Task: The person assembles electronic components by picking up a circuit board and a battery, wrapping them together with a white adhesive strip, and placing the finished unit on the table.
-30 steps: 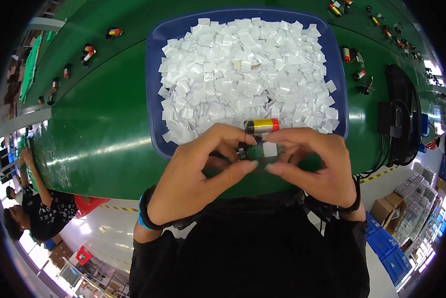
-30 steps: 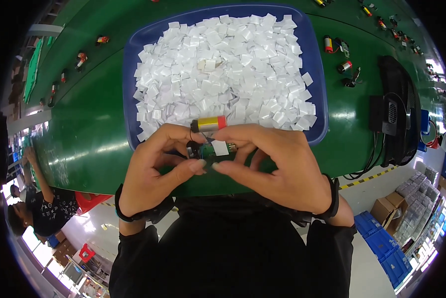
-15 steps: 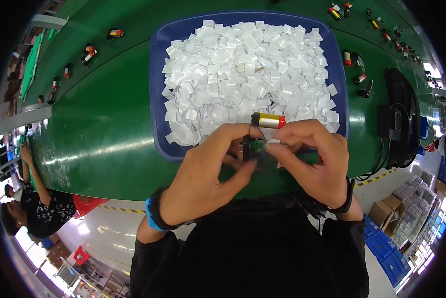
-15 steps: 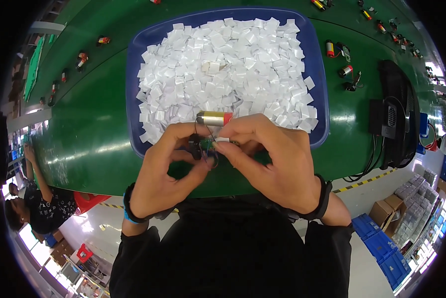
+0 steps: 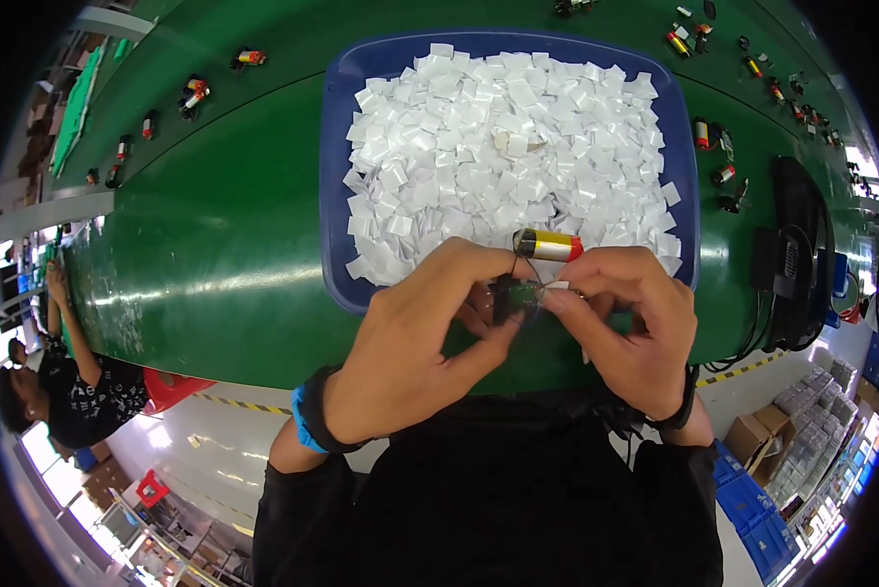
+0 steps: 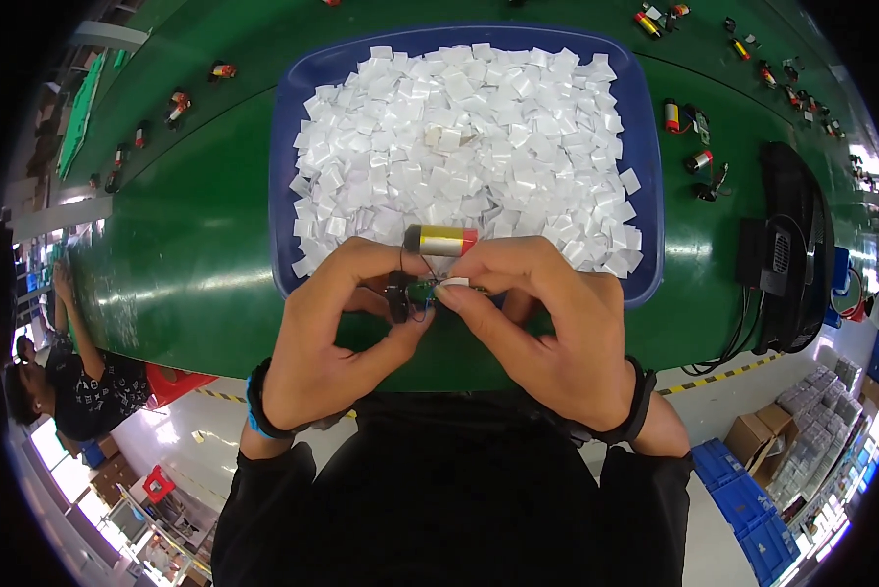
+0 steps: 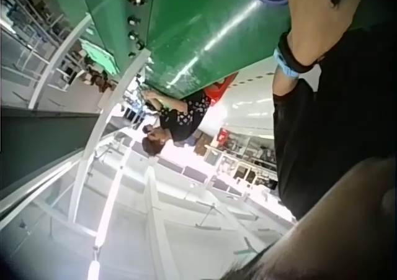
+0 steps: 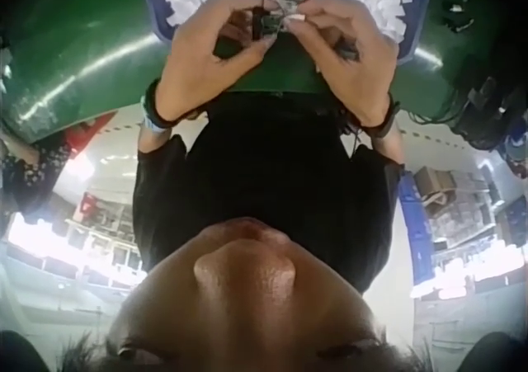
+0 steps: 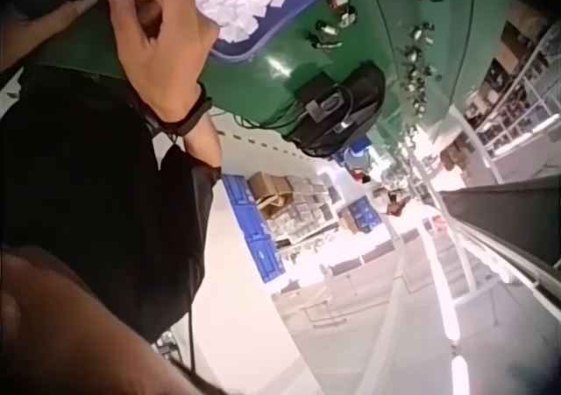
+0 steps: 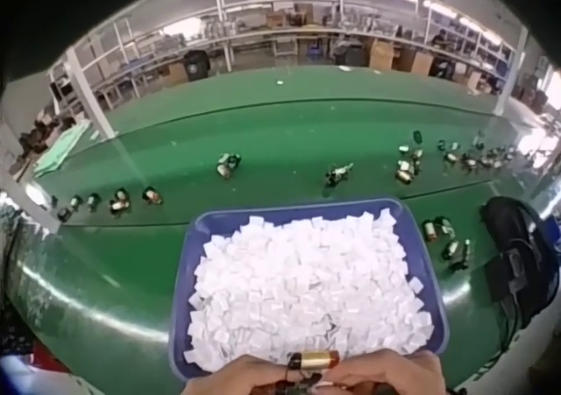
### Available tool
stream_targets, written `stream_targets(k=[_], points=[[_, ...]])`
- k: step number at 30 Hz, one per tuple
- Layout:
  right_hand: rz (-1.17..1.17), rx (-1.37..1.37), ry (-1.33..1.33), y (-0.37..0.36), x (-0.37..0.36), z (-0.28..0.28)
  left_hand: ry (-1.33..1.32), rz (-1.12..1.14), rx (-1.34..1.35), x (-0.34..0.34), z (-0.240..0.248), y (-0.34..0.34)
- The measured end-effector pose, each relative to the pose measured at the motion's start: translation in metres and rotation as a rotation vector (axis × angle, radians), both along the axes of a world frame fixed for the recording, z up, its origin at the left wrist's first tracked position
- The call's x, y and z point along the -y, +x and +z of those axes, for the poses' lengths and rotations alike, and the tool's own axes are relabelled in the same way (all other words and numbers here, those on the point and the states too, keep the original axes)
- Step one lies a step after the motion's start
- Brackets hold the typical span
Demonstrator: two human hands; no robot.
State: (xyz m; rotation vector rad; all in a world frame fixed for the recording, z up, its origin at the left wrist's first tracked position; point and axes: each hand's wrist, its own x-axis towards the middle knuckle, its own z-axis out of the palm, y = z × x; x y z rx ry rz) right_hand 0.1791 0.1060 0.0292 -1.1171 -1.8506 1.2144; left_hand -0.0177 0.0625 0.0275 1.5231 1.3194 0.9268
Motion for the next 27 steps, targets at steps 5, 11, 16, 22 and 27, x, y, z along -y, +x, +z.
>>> stream_targets(k=[5, 11, 16, 22, 27], points=[[0.108, 0.021, 0.126, 0.0, -0.002, -0.005, -0.135, -0.019, 0.142, -0.002, 0.009, -0.011], [0.039, 0.074, 0.047, -0.013, 0.002, 0.001, -0.019, -0.026, 0.006, 0.0, 0.007, -0.024], [0.087, 0.102, -0.051, -0.025, -0.004, 0.001, 0.019, -0.03, -0.086, 0.002, 0.002, -0.036], [0.174, 0.015, -0.168, -0.027, -0.019, 0.011, -0.018, 0.065, -0.061, 0.001, 0.002, -0.045], [-0.097, 0.249, 0.122, -0.005, -0.045, 0.019, -0.043, 0.063, 0.007, -0.01, 0.01, -0.041]])
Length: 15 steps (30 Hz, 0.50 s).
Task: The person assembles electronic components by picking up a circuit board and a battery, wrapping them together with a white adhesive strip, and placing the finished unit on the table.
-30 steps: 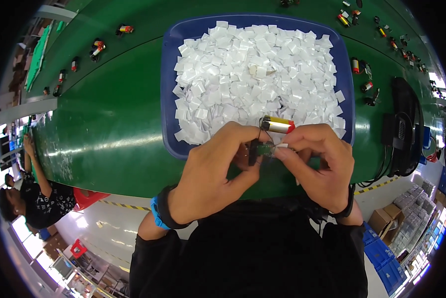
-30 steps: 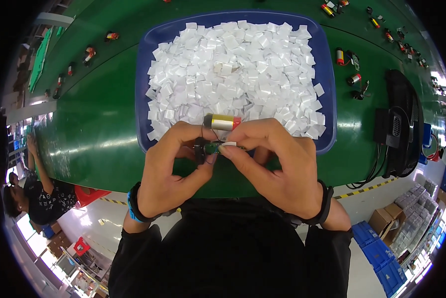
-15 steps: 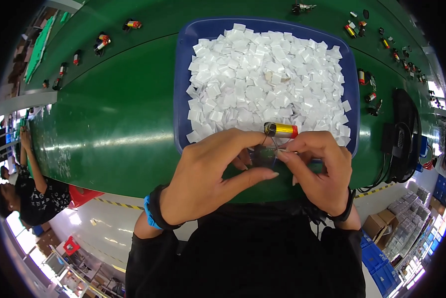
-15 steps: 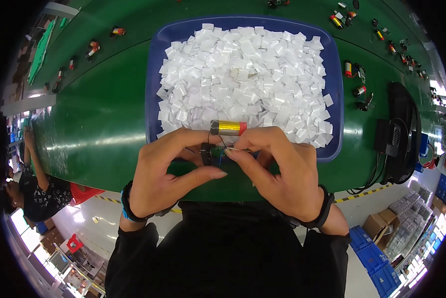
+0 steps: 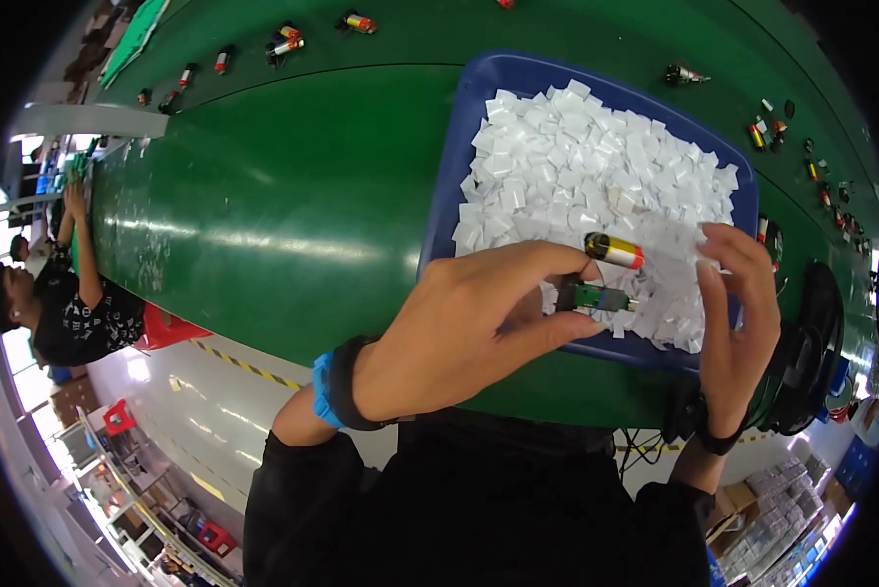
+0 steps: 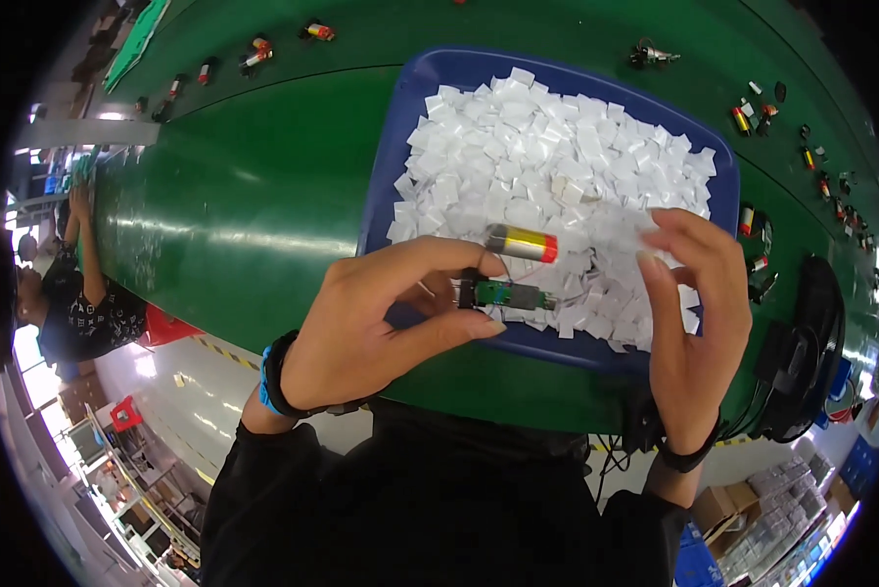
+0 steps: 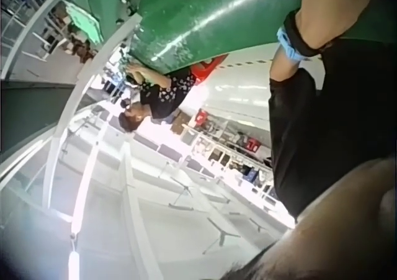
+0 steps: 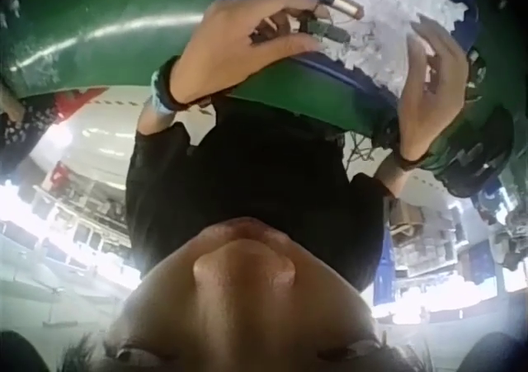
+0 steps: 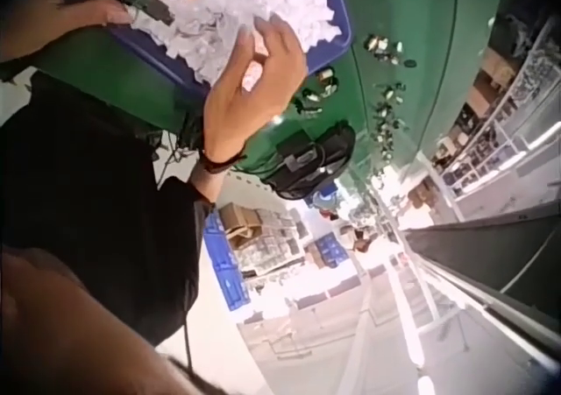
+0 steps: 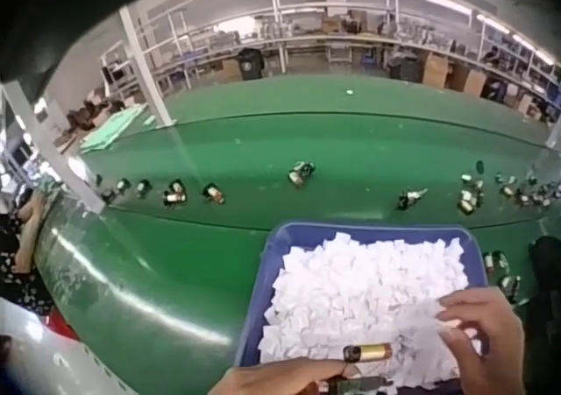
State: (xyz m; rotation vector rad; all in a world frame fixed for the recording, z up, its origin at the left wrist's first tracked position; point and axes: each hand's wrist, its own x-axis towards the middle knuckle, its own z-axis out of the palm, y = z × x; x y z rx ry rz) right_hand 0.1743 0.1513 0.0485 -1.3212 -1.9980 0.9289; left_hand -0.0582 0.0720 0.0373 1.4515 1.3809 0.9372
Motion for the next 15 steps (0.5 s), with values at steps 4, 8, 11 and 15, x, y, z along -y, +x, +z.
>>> stream_targets(k=[4, 8, 11, 15], points=[[0.017, -0.24, -0.042, -0.008, 0.003, 0.004, 0.047, -0.075, -0.013, -0.01, 0.003, 0.009], [0.266, -0.179, -0.097, -0.001, -0.004, -0.001, -0.063, -0.109, -0.096, -0.014, 0.005, 0.019], [0.32, -0.251, -0.151, 0.006, -0.004, -0.006, -0.17, -0.084, -0.063, -0.014, 0.011, 0.027], [0.357, -0.26, -0.063, 0.015, -0.002, -0.007, -0.148, -0.121, -0.023, -0.022, 0.005, 0.036]])
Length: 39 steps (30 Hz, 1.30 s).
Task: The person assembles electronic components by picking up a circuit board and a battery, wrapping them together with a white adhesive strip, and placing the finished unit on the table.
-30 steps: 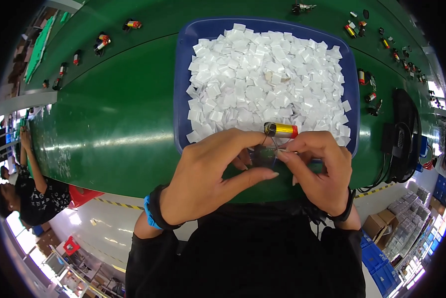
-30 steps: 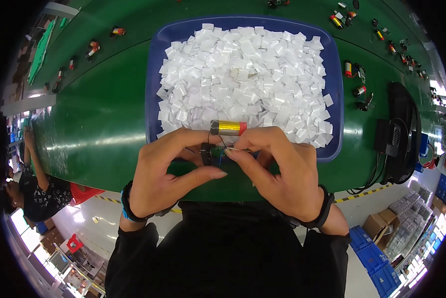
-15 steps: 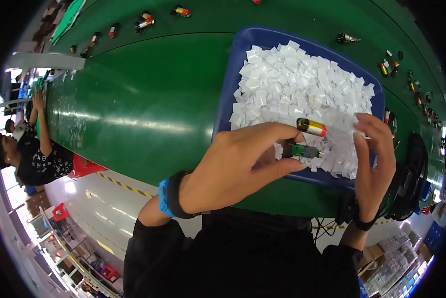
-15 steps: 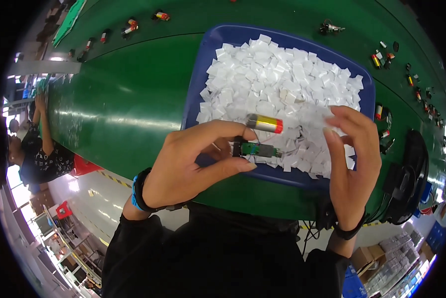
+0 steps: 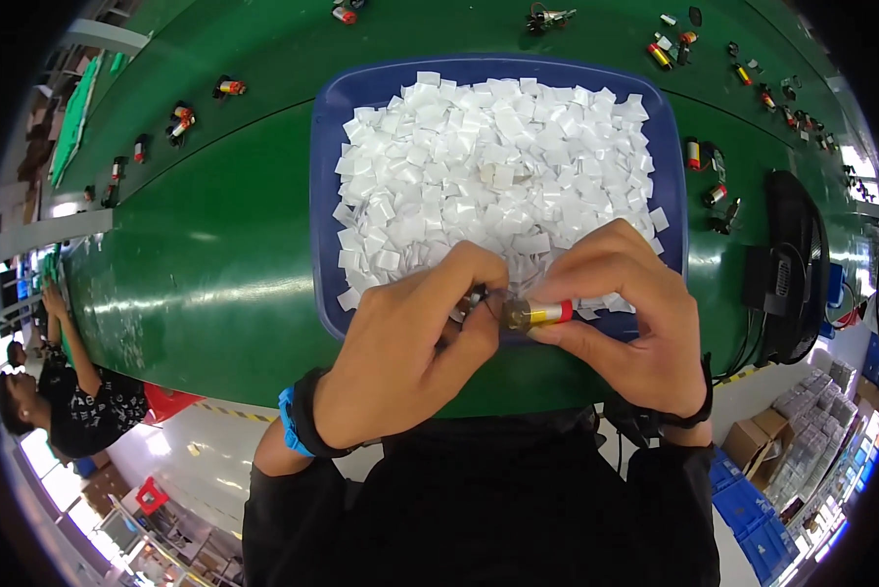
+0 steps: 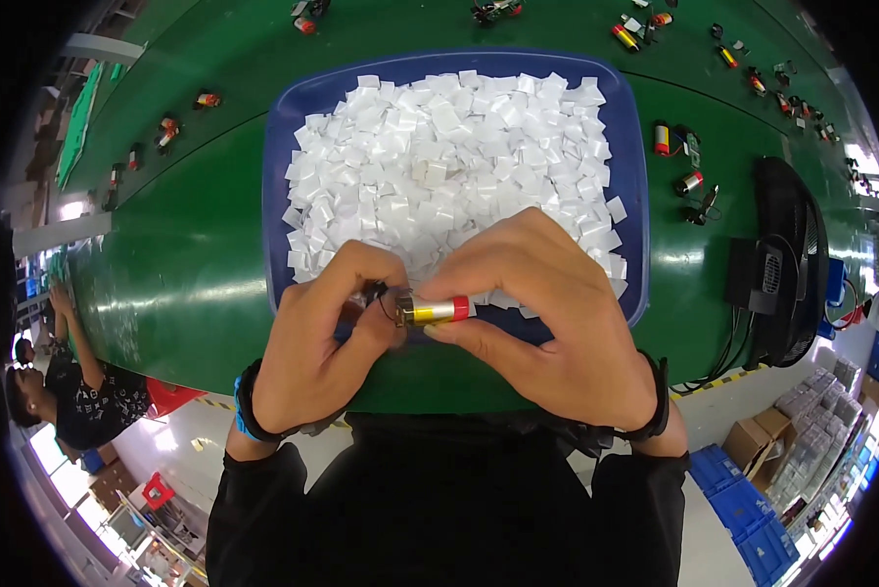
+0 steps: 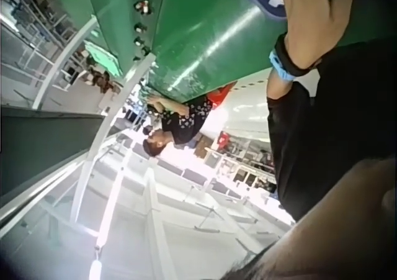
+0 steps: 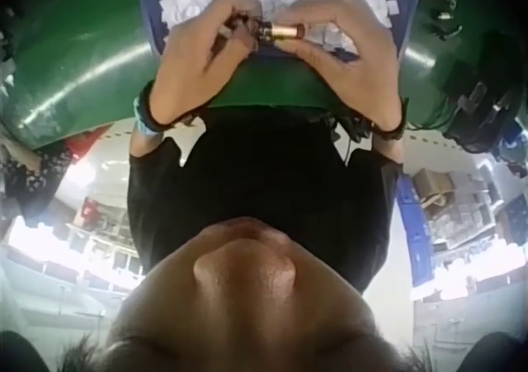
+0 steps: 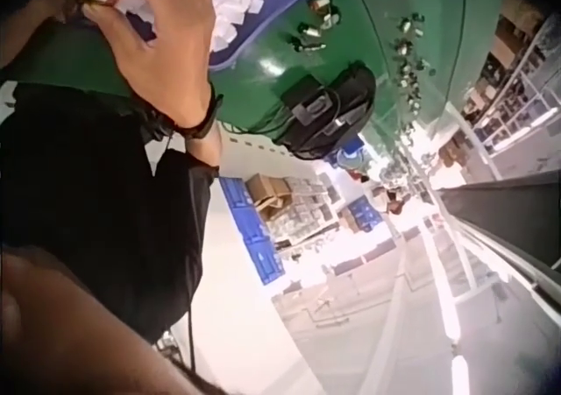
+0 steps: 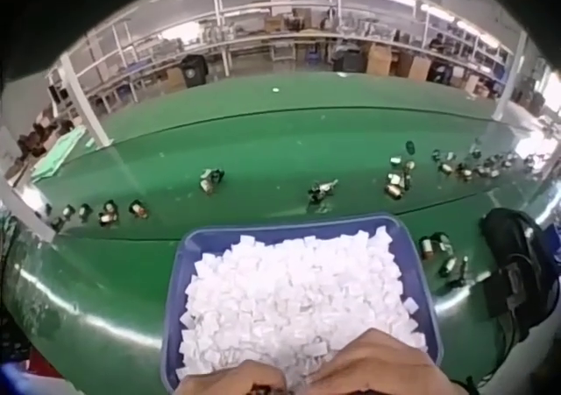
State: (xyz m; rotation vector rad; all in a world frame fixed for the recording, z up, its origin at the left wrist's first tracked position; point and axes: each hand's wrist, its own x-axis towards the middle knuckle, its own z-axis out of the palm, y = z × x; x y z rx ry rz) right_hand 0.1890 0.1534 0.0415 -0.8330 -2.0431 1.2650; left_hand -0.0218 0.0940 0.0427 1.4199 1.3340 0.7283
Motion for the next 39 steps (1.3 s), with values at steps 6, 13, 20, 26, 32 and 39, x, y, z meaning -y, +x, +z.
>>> stream_targets(k=[6, 13, 20, 26, 32, 39], points=[[0.068, -0.02, 0.32, 0.006, 0.003, -0.001, -0.237, 0.008, 0.52, 0.0, -0.003, 0.0], [0.008, -0.053, 0.448, 0.0, 0.013, -0.004, -0.374, 0.158, 0.689, -0.004, 0.004, 0.006], [-0.045, 0.029, 0.494, 0.0, 0.018, -0.006, -0.402, 0.004, 0.279, 0.003, 0.011, -0.002], [-0.049, 0.106, 0.664, -0.004, 0.021, -0.007, -0.157, -0.058, 0.26, 0.003, -0.002, -0.012], [-0.109, 0.114, 0.728, -0.008, 0.026, -0.006, -0.288, 0.043, 0.487, 0.004, 0.005, -0.007], [-0.206, 0.194, 0.715, -0.009, 0.03, 0.001, -0.261, 0.094, 0.503, 0.01, 0.01, -0.001]])
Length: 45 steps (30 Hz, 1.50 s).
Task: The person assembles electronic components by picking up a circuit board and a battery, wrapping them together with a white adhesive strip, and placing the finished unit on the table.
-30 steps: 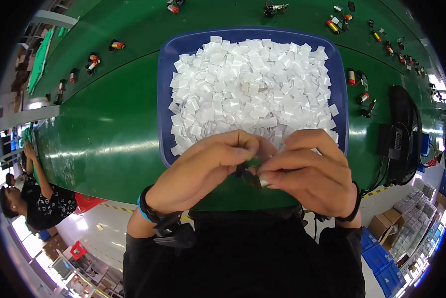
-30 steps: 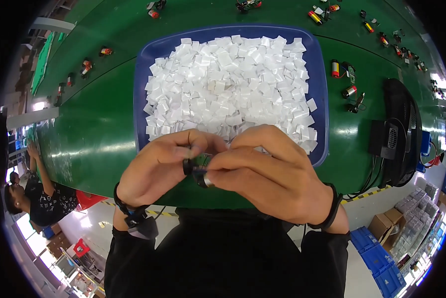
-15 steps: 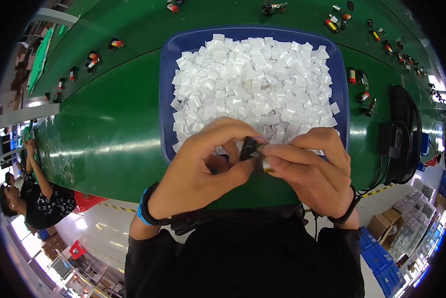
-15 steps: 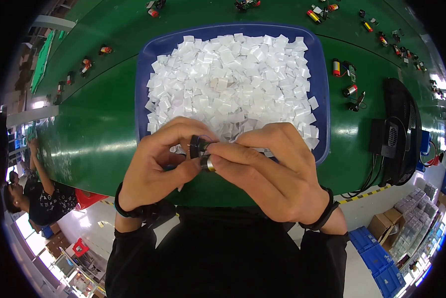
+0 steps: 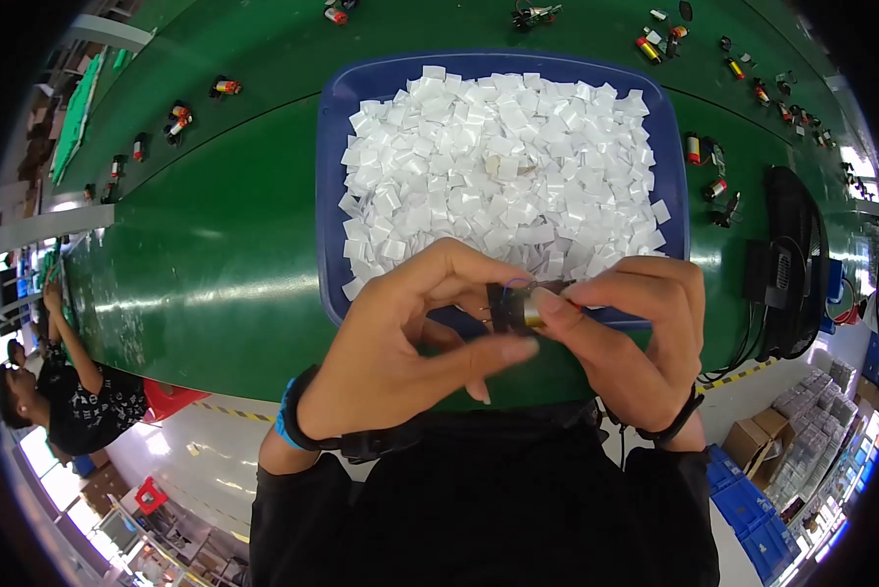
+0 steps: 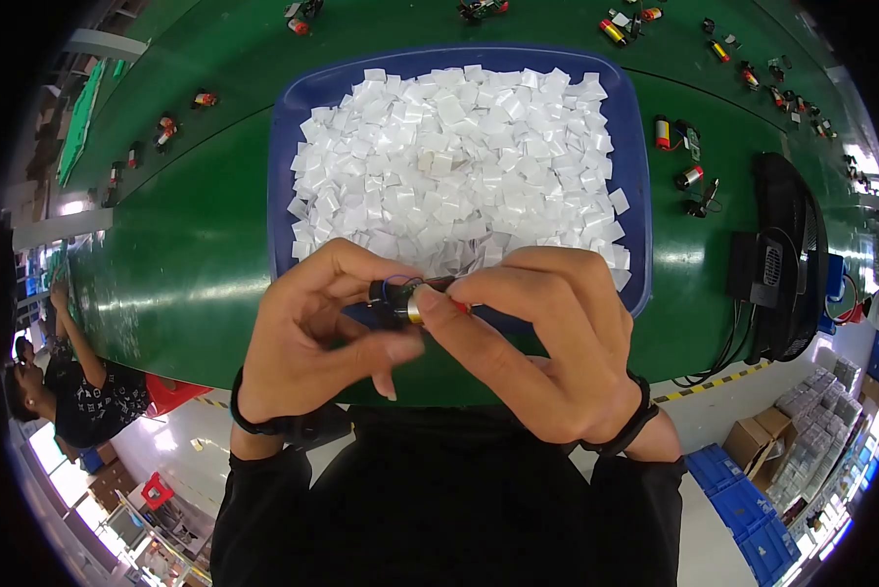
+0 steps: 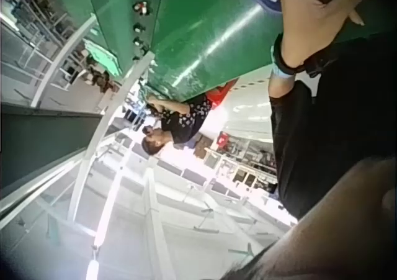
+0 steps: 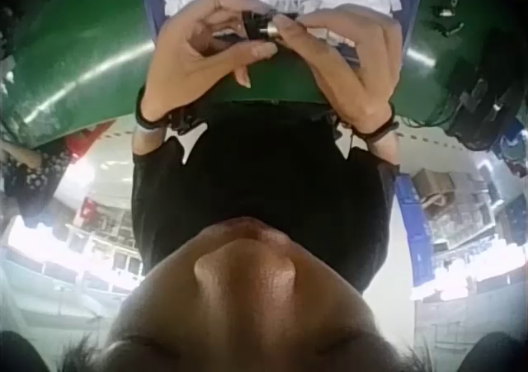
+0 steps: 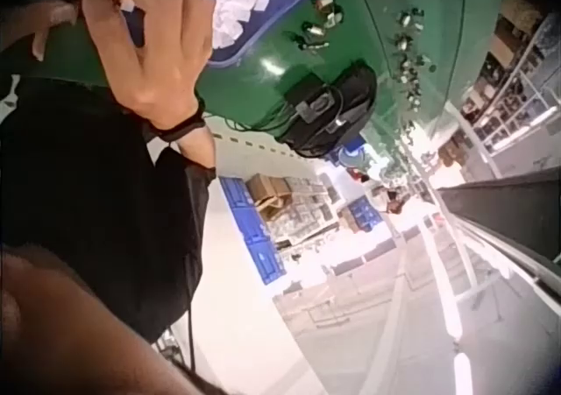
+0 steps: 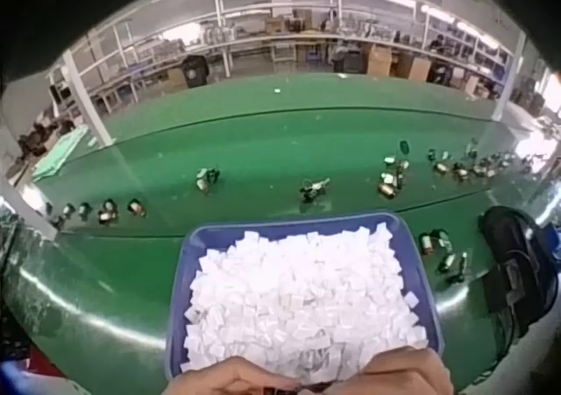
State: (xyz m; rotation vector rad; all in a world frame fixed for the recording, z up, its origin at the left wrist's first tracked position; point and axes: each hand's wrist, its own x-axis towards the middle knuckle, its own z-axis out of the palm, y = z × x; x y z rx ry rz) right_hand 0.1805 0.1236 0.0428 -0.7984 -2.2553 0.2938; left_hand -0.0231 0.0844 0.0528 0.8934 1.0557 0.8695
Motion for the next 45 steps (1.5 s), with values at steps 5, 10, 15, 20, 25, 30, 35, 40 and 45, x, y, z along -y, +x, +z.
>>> stream_targets(k=[5, 10, 15, 20, 25, 30, 35, 40, 45], points=[[-0.026, -0.028, 0.033, -0.004, 0.004, 0.001, 0.039, 0.039, 0.017, 0.004, -0.006, -0.003], [-0.007, -0.23, -0.375, 0.004, 0.007, 0.003, 0.19, 0.183, 0.072, 0.01, -0.019, 0.002], [0.028, -0.467, -0.735, -0.004, 0.016, -0.009, 0.321, 0.206, 0.054, 0.012, -0.027, 0.009], [0.066, -0.68, -0.896, -0.013, 0.019, -0.012, 0.731, 0.151, -0.501, 0.014, -0.032, 0.003], [0.088, -0.69, -0.994, -0.007, 0.016, -0.009, 0.629, 0.214, -0.607, 0.023, -0.024, 0.005], [0.199, -0.872, -1.235, 0.001, 0.015, -0.01, 0.699, 0.12, -0.755, 0.024, -0.029, 0.007], [0.198, -0.811, -1.108, -0.002, 0.013, -0.014, 0.655, 0.169, -0.725, 0.026, -0.032, 0.005], [0.238, -0.911, -1.177, -0.004, 0.015, -0.02, 0.699, 0.106, -0.789, 0.025, -0.027, 0.008], [0.267, -0.944, -1.169, -0.004, 0.013, -0.023, 0.75, 0.126, -0.827, 0.023, -0.032, 0.013]])
